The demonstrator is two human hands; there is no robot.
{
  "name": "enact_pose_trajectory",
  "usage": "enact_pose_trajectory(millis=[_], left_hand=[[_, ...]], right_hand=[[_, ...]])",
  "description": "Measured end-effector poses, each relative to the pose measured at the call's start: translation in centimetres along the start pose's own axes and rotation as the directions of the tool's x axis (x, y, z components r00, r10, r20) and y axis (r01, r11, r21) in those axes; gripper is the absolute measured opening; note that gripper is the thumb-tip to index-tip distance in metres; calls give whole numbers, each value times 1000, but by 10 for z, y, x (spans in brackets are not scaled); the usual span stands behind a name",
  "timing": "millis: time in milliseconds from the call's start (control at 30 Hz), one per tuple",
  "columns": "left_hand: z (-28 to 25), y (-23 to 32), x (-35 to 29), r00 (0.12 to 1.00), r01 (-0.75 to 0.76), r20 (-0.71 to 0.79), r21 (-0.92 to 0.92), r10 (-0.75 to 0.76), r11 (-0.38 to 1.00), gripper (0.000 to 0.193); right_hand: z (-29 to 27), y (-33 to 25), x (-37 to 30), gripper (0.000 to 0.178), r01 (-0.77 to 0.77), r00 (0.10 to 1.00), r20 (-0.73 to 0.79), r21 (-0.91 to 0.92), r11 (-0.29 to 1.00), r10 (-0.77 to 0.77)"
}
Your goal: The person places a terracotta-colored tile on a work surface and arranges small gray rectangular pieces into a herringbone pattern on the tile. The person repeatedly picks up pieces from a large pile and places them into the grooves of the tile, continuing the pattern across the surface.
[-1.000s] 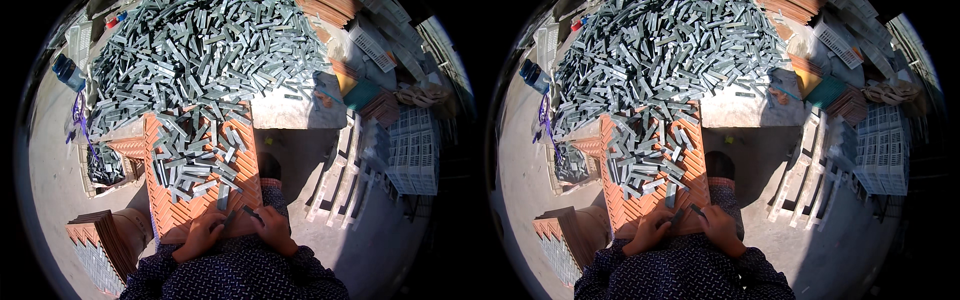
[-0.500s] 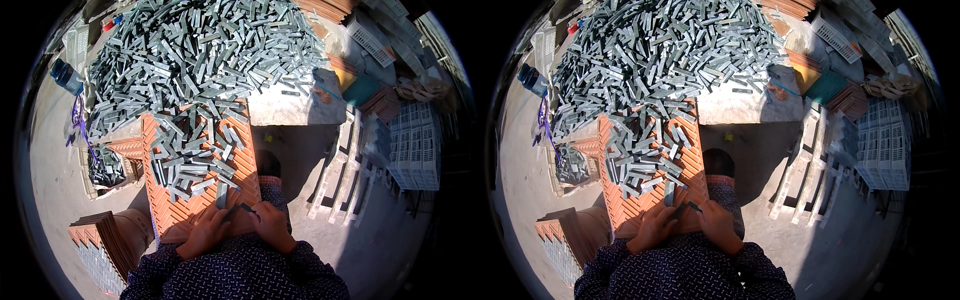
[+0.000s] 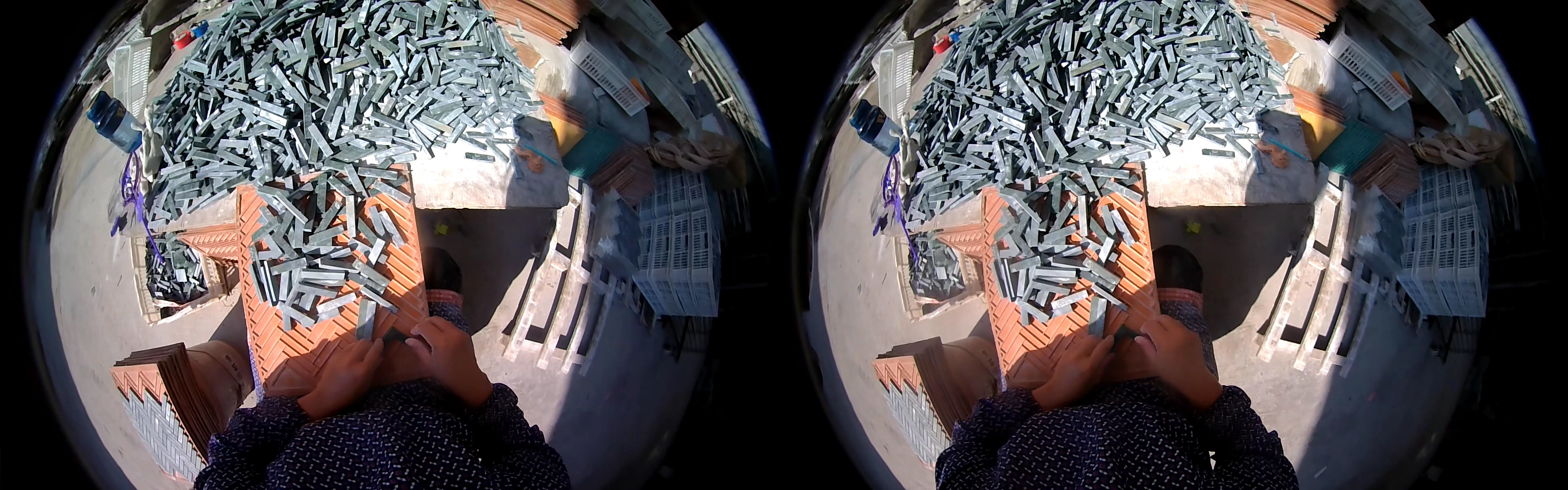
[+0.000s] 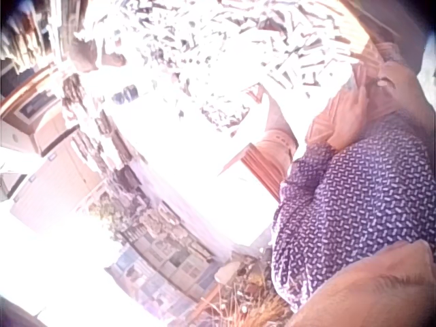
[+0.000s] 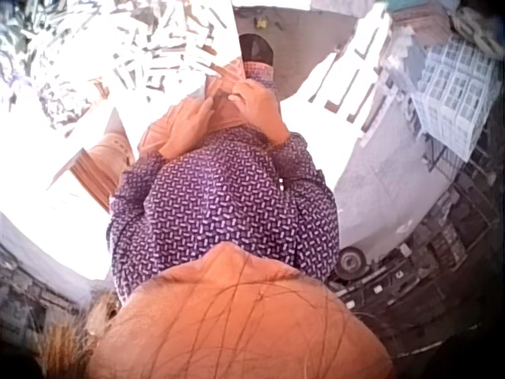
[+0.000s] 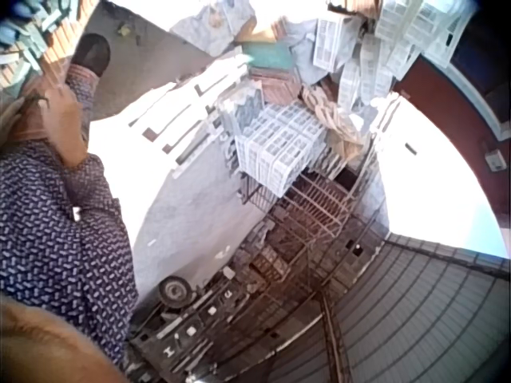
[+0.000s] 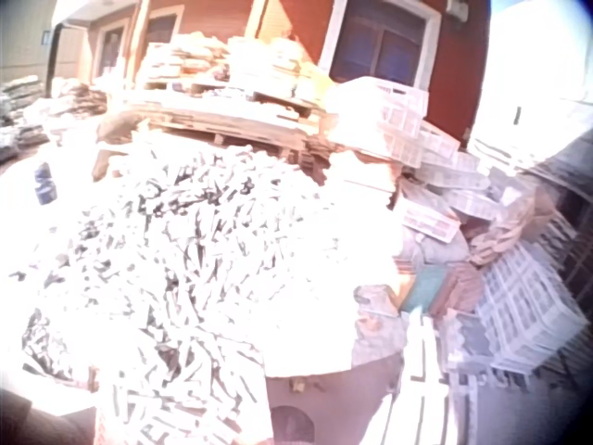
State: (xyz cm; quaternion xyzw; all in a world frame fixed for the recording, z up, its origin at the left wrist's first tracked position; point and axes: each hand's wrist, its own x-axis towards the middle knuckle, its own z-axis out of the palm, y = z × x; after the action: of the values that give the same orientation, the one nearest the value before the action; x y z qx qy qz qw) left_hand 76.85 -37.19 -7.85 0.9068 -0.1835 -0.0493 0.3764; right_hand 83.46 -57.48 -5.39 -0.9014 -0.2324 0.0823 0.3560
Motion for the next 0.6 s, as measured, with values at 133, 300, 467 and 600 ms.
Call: enact_pose_trajectory(millis=[133, 300, 467, 600], left_hand=[[-7, -1, 2, 1000, -23, -5, 56, 24, 998, 29], [-23, 4, 1, 962, 266, -86, 65, -260, 962, 39], [-24, -11, 12, 934, 344, -140, 102, -329, 933, 40], [-18, -16, 14, 949, 286, -181, 152, -258, 946, 37]], right_hand=[[11, -10, 33, 25, 102, 979, -182, 22, 995, -96], [28, -9, 55, 22, 189, 977, -114, 60, 980, -181], [9, -16, 35, 17, -1, 998, -55, 112, 994, 7], [12, 0, 9, 17, -36, 998, -47, 79, 996, 39]])
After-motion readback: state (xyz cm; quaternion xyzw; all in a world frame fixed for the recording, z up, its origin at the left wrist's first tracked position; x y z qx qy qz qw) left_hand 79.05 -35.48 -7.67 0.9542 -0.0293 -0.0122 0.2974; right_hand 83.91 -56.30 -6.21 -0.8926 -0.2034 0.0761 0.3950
